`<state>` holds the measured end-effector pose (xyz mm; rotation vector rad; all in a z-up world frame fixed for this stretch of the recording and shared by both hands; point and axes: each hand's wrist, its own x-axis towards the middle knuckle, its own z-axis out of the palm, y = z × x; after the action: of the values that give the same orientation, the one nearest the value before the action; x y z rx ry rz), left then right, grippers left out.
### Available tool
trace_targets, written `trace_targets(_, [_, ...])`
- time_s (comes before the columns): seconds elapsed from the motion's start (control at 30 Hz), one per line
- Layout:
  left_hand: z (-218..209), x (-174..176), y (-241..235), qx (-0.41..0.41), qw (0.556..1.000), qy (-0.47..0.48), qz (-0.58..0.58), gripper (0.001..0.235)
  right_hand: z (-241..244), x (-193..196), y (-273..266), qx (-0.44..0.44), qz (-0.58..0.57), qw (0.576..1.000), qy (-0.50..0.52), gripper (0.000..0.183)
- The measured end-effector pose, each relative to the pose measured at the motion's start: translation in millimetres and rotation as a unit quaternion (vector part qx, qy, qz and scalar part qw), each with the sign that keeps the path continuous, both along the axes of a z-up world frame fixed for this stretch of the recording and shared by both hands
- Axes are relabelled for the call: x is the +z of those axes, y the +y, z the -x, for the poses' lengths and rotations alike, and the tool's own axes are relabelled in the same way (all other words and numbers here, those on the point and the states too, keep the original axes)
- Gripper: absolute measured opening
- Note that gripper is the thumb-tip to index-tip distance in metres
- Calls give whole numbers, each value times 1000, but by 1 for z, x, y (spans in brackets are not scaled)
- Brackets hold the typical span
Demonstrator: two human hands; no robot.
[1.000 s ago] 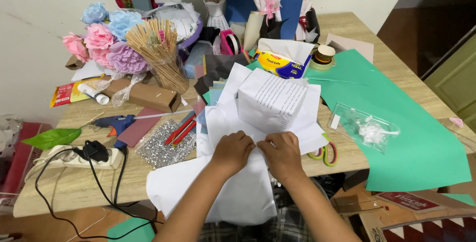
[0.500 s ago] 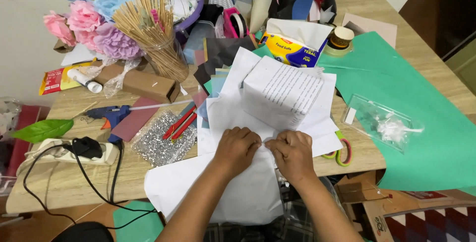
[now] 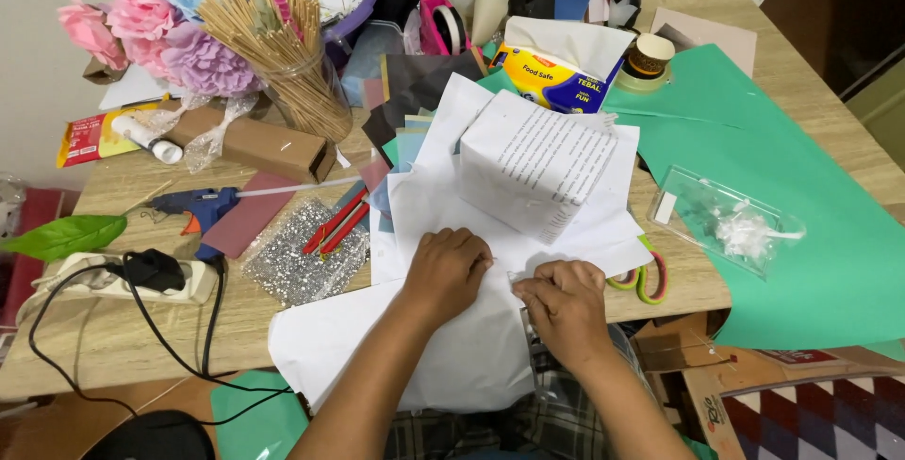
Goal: The person folds printed paper sheets into cube shapes and secures the edges with small white clips. They repeatedly open and close the cubes to check the assembly while working at a cluttered craft table.
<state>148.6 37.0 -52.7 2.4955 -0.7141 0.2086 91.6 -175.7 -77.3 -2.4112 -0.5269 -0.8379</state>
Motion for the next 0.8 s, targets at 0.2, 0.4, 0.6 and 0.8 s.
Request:
trace_targets(0.2, [-7, -28, 0, -8, 993, -108, 48, 6, 24, 8, -12, 26, 25, 999, -37, 8])
trace_targets(0.4, [-6, -30, 0, -2, 997, -70, 41, 10, 58, 18, -23, 56, 17, 998, -8, 10])
trace_targets(0.6, [-8, -36, 0, -1, 996, -85, 37, 8, 92, 10, -42, 73, -1, 997, 36, 13])
trace_targets(0.8, [-9, -37, -1, 14, 1000, -25, 9, 10, 121, -2, -73, 60, -34, 994, 85, 16])
